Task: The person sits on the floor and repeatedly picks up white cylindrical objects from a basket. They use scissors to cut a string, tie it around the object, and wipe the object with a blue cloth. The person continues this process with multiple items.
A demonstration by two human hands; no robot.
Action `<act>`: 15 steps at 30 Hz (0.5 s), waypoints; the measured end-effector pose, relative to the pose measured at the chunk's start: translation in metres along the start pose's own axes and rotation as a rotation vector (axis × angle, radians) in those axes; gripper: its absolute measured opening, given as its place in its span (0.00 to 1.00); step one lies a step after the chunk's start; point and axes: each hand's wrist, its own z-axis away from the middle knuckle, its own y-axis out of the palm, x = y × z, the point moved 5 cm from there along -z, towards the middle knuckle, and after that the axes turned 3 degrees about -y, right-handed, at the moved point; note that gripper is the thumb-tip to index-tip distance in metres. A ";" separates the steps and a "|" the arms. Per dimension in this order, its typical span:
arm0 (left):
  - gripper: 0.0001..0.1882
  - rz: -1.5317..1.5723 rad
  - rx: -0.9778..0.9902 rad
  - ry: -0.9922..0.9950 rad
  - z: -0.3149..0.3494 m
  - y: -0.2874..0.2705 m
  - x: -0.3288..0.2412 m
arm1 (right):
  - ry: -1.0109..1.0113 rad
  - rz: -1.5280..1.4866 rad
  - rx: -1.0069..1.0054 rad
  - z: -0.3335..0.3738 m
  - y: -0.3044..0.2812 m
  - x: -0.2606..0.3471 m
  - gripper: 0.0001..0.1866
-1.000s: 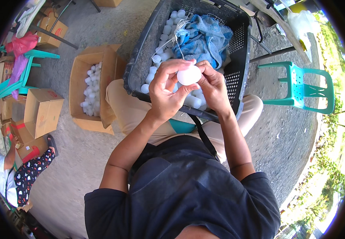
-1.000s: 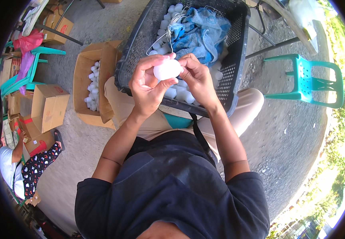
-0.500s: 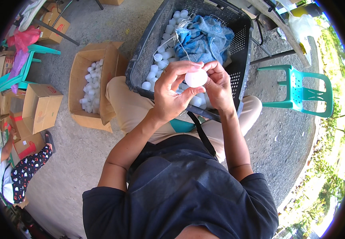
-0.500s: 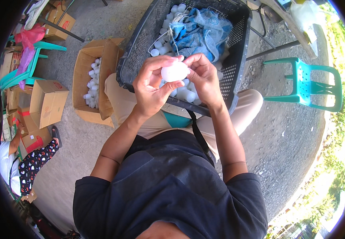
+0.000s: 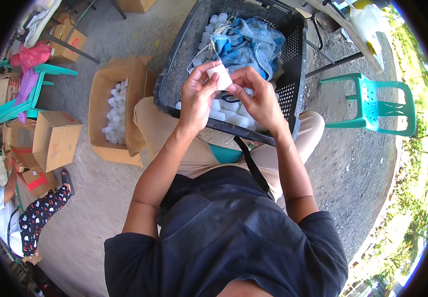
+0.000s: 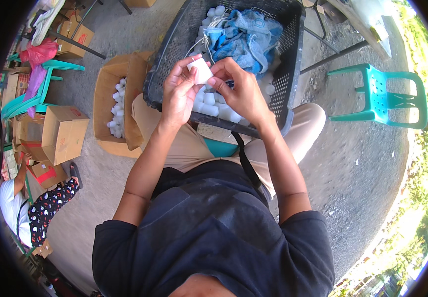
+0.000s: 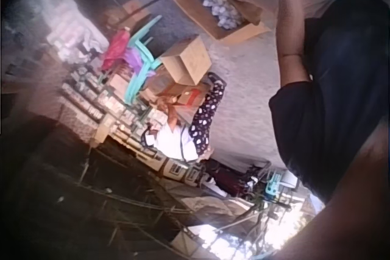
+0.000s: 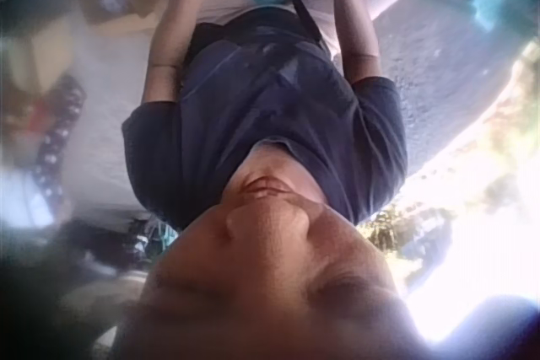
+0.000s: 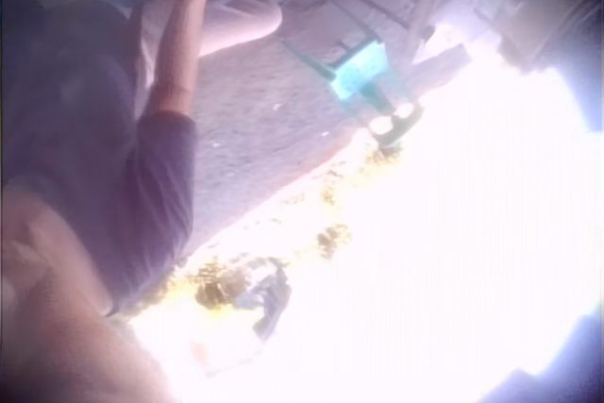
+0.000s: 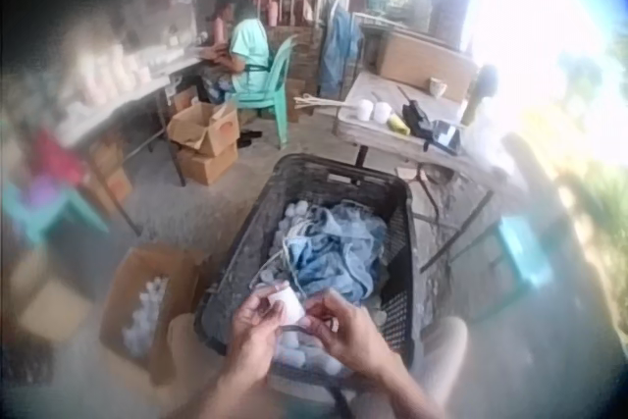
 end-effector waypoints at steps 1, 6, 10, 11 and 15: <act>0.16 -0.036 0.015 -0.047 -0.006 -0.004 0.000 | -0.078 0.188 0.064 -0.005 -0.005 0.009 0.07; 0.19 0.101 0.085 -0.225 -0.042 -0.009 -0.021 | -0.205 0.315 -0.058 -0.046 -0.040 0.023 0.09; 0.20 0.210 0.127 -0.012 -0.103 0.021 -0.084 | -0.084 0.413 -0.176 -0.109 -0.058 -0.074 0.12; 0.20 0.213 0.158 0.022 -0.112 0.036 -0.101 | -0.088 0.599 -0.155 -0.120 -0.053 -0.105 0.15; 0.21 0.360 0.371 -0.028 -0.122 0.077 -0.155 | 0.071 0.894 -0.190 -0.131 -0.014 -0.140 0.17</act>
